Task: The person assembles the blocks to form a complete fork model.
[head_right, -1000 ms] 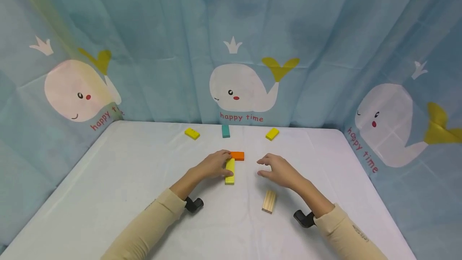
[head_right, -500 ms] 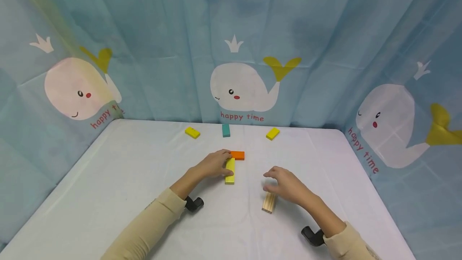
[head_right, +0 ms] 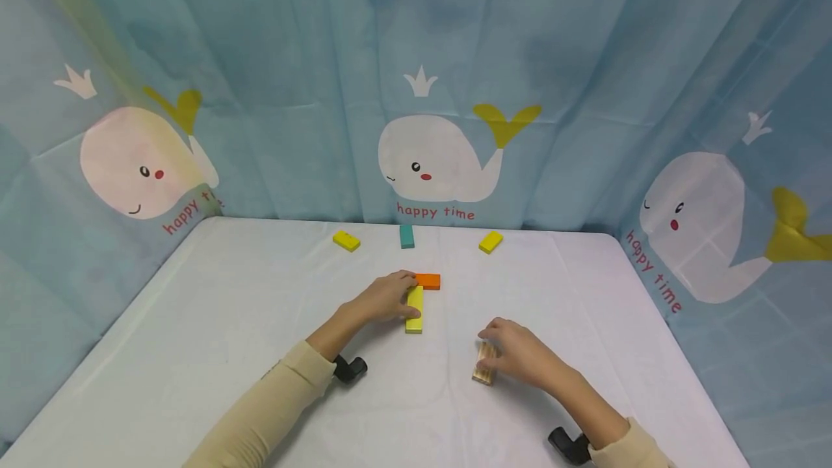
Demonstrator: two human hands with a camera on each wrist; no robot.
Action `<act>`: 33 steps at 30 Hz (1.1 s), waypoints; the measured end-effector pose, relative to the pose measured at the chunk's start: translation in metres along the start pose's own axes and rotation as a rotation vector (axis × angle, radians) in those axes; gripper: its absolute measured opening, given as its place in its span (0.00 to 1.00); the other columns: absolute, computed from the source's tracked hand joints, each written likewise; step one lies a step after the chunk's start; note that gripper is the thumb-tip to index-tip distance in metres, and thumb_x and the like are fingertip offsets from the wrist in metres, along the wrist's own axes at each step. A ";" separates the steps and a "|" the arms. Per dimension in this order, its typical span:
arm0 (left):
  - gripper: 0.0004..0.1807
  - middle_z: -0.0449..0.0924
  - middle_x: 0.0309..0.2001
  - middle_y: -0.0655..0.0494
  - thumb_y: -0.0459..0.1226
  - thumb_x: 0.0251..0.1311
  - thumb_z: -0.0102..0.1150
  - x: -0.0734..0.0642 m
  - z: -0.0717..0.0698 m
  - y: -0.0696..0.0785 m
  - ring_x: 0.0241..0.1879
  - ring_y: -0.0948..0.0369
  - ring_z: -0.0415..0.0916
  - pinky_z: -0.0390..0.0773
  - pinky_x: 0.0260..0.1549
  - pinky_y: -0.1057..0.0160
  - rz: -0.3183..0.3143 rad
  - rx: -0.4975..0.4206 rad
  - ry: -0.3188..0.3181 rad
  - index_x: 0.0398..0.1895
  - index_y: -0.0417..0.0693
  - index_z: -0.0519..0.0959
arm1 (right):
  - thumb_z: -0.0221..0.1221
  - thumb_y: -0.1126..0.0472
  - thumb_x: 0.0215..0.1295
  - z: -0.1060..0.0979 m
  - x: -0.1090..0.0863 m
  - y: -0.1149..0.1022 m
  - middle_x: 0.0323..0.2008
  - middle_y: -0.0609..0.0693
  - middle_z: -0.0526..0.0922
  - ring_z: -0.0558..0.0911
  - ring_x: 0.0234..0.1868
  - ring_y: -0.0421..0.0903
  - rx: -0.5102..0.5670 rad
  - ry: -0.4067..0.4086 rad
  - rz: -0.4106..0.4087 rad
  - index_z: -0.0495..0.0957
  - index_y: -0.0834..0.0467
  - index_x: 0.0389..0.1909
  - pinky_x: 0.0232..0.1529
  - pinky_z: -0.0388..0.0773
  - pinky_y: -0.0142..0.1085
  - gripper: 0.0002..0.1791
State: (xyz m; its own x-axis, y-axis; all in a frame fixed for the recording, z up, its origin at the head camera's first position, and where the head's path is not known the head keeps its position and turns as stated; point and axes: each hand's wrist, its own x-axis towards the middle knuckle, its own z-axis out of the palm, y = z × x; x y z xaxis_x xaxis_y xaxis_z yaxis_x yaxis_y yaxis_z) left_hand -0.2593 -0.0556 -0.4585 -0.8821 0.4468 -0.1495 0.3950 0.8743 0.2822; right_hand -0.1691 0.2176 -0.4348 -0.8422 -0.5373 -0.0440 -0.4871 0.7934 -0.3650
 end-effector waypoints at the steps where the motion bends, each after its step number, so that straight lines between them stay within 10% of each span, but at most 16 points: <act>1: 0.37 0.68 0.68 0.51 0.56 0.57 0.65 0.000 0.000 0.000 0.66 0.56 0.67 0.68 0.67 0.54 -0.001 0.000 -0.001 0.65 0.46 0.71 | 0.71 0.49 0.52 0.001 -0.001 0.000 0.45 0.49 0.82 0.82 0.44 0.47 -0.008 -0.002 -0.003 0.82 0.64 0.48 0.43 0.81 0.40 0.28; 33: 0.37 0.68 0.68 0.52 0.54 0.56 0.66 -0.002 -0.003 0.004 0.66 0.56 0.68 0.68 0.67 0.54 -0.016 -0.043 -0.010 0.65 0.45 0.71 | 0.76 0.52 0.43 0.012 -0.009 -0.008 0.45 0.51 0.80 0.78 0.43 0.44 -0.043 -0.005 0.017 0.81 0.66 0.49 0.41 0.81 0.37 0.33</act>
State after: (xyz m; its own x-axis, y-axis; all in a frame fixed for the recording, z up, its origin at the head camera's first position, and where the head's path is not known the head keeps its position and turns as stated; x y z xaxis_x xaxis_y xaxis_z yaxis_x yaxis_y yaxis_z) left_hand -0.2569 -0.0539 -0.4543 -0.8855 0.4349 -0.1635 0.3693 0.8724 0.3203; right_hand -0.1548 0.2129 -0.4427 -0.8492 -0.5253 -0.0548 -0.4824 0.8137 -0.3243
